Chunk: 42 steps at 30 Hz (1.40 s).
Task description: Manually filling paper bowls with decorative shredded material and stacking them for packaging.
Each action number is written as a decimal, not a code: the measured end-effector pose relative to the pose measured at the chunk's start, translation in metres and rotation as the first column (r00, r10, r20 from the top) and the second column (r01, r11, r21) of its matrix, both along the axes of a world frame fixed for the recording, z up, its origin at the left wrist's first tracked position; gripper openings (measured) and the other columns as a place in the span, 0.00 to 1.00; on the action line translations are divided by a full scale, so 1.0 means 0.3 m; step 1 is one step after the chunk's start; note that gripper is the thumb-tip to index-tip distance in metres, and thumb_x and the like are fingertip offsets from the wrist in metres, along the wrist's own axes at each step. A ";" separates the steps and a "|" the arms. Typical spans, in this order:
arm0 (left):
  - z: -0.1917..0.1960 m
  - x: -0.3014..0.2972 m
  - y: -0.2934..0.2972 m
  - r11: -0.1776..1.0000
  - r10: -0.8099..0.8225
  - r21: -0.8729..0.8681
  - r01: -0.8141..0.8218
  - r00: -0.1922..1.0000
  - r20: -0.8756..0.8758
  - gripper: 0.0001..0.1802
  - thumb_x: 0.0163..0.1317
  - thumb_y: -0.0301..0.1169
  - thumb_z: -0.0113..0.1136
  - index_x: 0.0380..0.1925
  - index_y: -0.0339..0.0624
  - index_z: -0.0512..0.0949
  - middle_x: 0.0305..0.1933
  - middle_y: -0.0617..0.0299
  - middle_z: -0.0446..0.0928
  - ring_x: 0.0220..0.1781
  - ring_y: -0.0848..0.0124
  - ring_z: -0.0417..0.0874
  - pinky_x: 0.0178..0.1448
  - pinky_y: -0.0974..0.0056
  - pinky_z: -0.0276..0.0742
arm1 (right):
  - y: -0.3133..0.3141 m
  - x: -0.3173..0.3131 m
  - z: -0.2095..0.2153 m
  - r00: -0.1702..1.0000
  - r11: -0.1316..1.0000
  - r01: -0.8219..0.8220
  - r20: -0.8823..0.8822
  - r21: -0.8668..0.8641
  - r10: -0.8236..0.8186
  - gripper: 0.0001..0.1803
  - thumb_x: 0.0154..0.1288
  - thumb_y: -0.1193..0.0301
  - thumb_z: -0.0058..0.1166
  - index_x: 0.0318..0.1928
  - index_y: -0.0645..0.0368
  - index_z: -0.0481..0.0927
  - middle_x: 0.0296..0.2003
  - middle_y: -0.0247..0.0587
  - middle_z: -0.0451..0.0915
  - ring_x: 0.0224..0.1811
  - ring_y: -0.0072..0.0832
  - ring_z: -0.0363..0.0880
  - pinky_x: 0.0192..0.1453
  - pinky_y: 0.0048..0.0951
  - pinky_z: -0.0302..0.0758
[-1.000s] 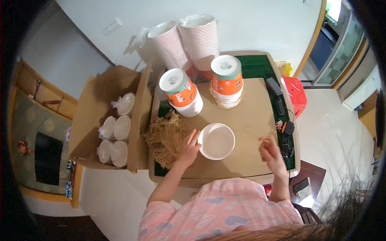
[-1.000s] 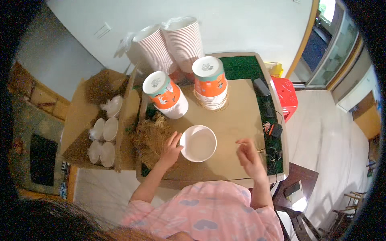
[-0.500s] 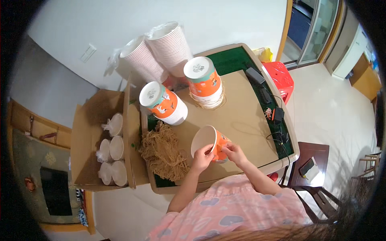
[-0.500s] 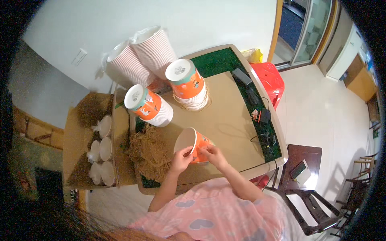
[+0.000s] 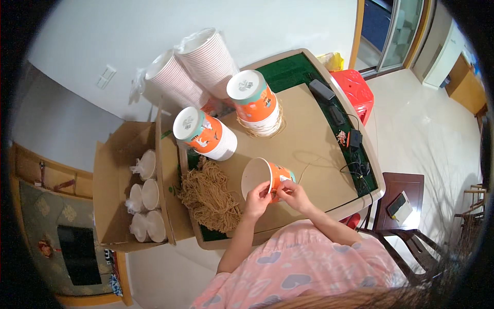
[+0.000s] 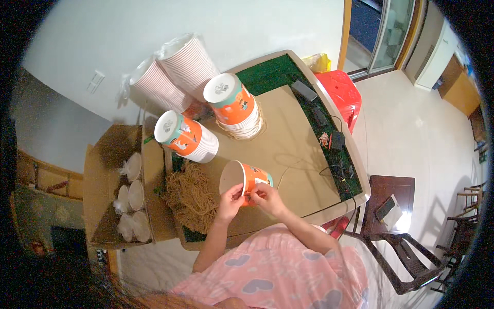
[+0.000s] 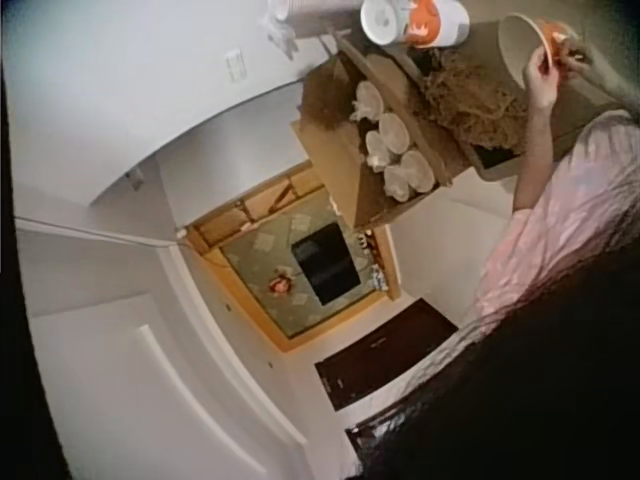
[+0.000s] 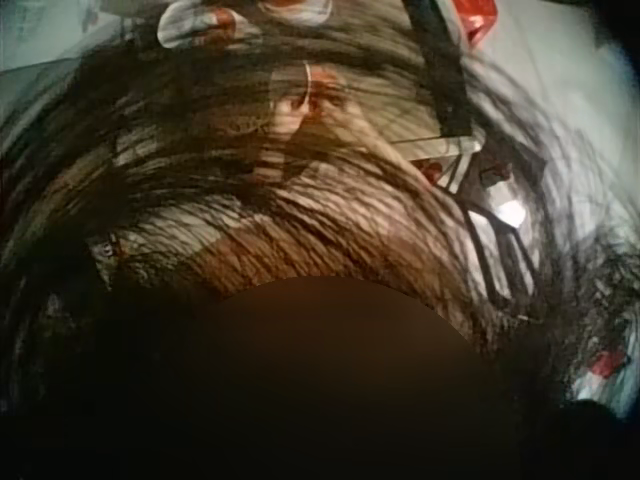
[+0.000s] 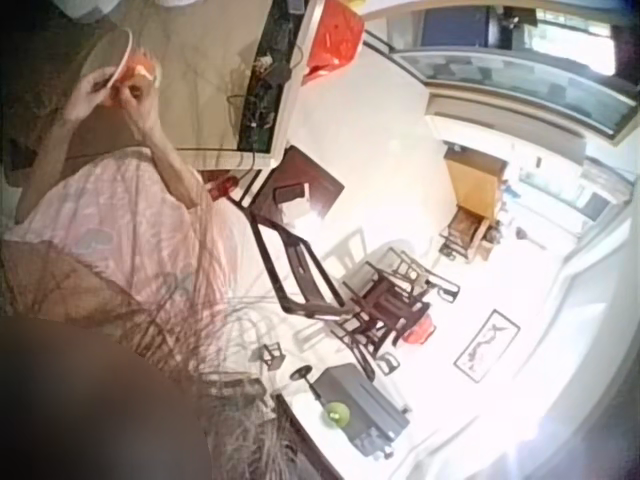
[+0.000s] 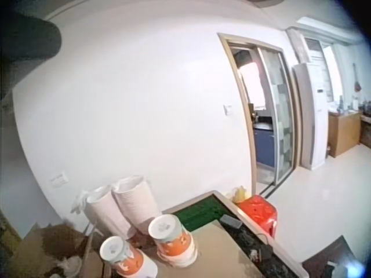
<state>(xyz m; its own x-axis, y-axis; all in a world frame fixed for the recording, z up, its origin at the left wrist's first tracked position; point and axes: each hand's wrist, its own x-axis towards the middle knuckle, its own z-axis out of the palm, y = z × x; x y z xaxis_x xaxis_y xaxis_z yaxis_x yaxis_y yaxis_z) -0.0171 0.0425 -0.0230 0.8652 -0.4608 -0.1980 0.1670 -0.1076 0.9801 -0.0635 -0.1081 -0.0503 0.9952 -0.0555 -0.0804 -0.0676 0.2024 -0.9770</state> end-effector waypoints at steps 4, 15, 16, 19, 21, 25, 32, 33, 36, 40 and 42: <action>-0.020 -0.001 -0.006 0.999 0.008 -0.049 -0.009 1.000 -0.007 0.21 0.55 0.12 0.45 0.51 0.29 0.67 0.47 0.55 0.74 0.49 0.70 0.76 0.56 0.67 0.71 | 0.001 0.005 -0.006 1.000 0.999 0.008 -0.025 -0.048 -0.009 0.03 0.59 0.77 0.49 0.29 0.63 0.73 0.28 0.33 0.73 0.32 0.19 0.75 0.36 0.22 0.76; -0.015 0.000 -0.016 1.000 -0.004 0.015 0.004 0.999 0.032 0.21 0.54 0.11 0.45 0.51 0.30 0.68 0.47 0.55 0.75 0.49 0.70 0.76 0.55 0.67 0.72 | 0.007 0.012 -0.040 0.997 0.987 0.072 0.016 -0.141 -0.070 0.04 0.58 0.76 0.50 0.30 0.64 0.73 0.25 0.38 0.76 0.29 0.21 0.77 0.34 0.24 0.75; -0.019 0.002 -0.017 1.000 -0.005 0.006 0.005 1.000 0.025 0.21 0.54 0.11 0.45 0.50 0.30 0.68 0.47 0.55 0.75 0.49 0.70 0.76 0.55 0.67 0.72 | 0.006 0.014 -0.042 0.997 0.987 0.071 0.016 -0.142 -0.070 0.04 0.58 0.76 0.50 0.30 0.64 0.73 0.25 0.38 0.76 0.29 0.21 0.77 0.34 0.24 0.75; -0.027 0.002 -0.021 1.000 0.007 -0.003 -0.007 1.000 0.024 0.21 0.54 0.11 0.45 0.50 0.30 0.69 0.47 0.55 0.75 0.49 0.69 0.77 0.56 0.67 0.71 | 0.006 0.017 -0.048 0.998 0.987 0.068 0.016 -0.148 -0.067 0.04 0.58 0.76 0.50 0.30 0.64 0.73 0.25 0.38 0.76 0.29 0.21 0.77 0.34 0.25 0.75; -0.042 0.004 -0.018 1.000 0.010 0.001 -0.010 0.999 0.042 0.21 0.54 0.11 0.45 0.50 0.30 0.69 0.47 0.55 0.75 0.49 0.69 0.77 0.55 0.67 0.72 | 0.009 0.019 -0.060 0.997 0.991 0.066 -0.020 -0.119 -0.069 0.04 0.59 0.75 0.50 0.31 0.64 0.74 0.25 0.38 0.76 0.29 0.21 0.77 0.35 0.24 0.75; -0.035 0.017 -0.020 0.988 0.005 0.152 -0.021 0.994 0.106 0.21 0.55 0.13 0.47 0.51 0.32 0.69 0.46 0.54 0.75 0.47 0.69 0.78 0.51 0.67 0.75 | -0.003 0.022 -0.109 0.999 0.998 0.039 -0.002 -0.054 -0.039 0.06 0.62 0.75 0.47 0.30 0.64 0.73 0.29 0.34 0.77 0.31 0.19 0.75 0.36 0.23 0.75; -0.032 -0.021 -0.060 0.997 0.046 0.045 -0.059 0.966 0.255 0.20 0.58 0.19 0.53 0.52 0.35 0.69 0.44 0.57 0.75 0.46 0.70 0.77 0.51 0.69 0.75 | -0.031 -0.002 -0.042 0.994 0.992 -0.001 -0.105 0.127 0.015 0.06 0.64 0.69 0.49 0.33 0.57 0.75 0.25 0.25 0.72 0.24 0.14 0.66 0.27 0.17 0.63; -0.056 -0.022 -0.047 0.997 0.050 0.043 -0.063 0.965 0.256 0.20 0.58 0.19 0.53 0.52 0.35 0.69 0.44 0.57 0.75 0.46 0.70 0.77 0.51 0.69 0.75 | -0.042 -0.011 -0.010 0.970 0.985 -0.048 -0.227 0.168 0.086 0.06 0.65 0.68 0.49 0.34 0.56 0.75 0.23 0.23 0.70 0.22 0.12 0.63 0.26 0.17 0.61; -0.035 -0.022 -0.033 0.986 0.022 -0.167 -0.015 0.999 0.040 0.15 0.57 0.19 0.55 0.46 0.34 0.73 0.42 0.58 0.75 0.45 0.71 0.77 0.49 0.70 0.75 | -0.063 -0.033 0.011 0.957 0.898 -0.123 -0.190 0.422 0.220 0.05 0.65 0.68 0.48 0.34 0.54 0.75 0.22 0.21 0.67 0.20 0.11 0.59 0.24 0.15 0.59; 0.000 -0.024 -0.042 0.998 0.021 -0.065 -0.008 0.978 0.209 0.07 0.55 0.20 0.57 0.35 0.34 0.78 0.35 0.61 0.74 0.37 0.73 0.77 0.42 0.71 0.74 | -0.055 -0.044 0.037 0.958 0.921 -0.206 -0.123 0.330 0.259 0.06 0.66 0.68 0.47 0.34 0.54 0.74 0.24 0.22 0.69 0.21 0.11 0.60 0.24 0.15 0.59; 0.032 -0.033 -0.047 0.996 0.072 -0.060 -0.058 0.963 0.258 0.04 0.55 0.20 0.58 0.31 0.35 0.79 0.32 0.61 0.74 0.34 0.73 0.76 0.39 0.71 0.74 | -0.045 -0.040 0.065 0.964 0.972 -0.150 -0.191 0.180 0.184 0.03 0.64 0.70 0.49 0.35 0.55 0.74 0.26 0.23 0.69 0.22 0.10 0.61 0.23 0.14 0.59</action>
<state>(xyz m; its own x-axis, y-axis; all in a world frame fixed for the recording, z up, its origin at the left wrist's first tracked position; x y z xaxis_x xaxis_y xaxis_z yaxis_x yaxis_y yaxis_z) -0.0269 0.0283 -0.0135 0.9122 -0.4052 0.0604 -0.0895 -0.0531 0.9946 -0.0755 -0.1215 -0.0309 0.9503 0.1408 -0.2776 -0.3092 0.3257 -0.8935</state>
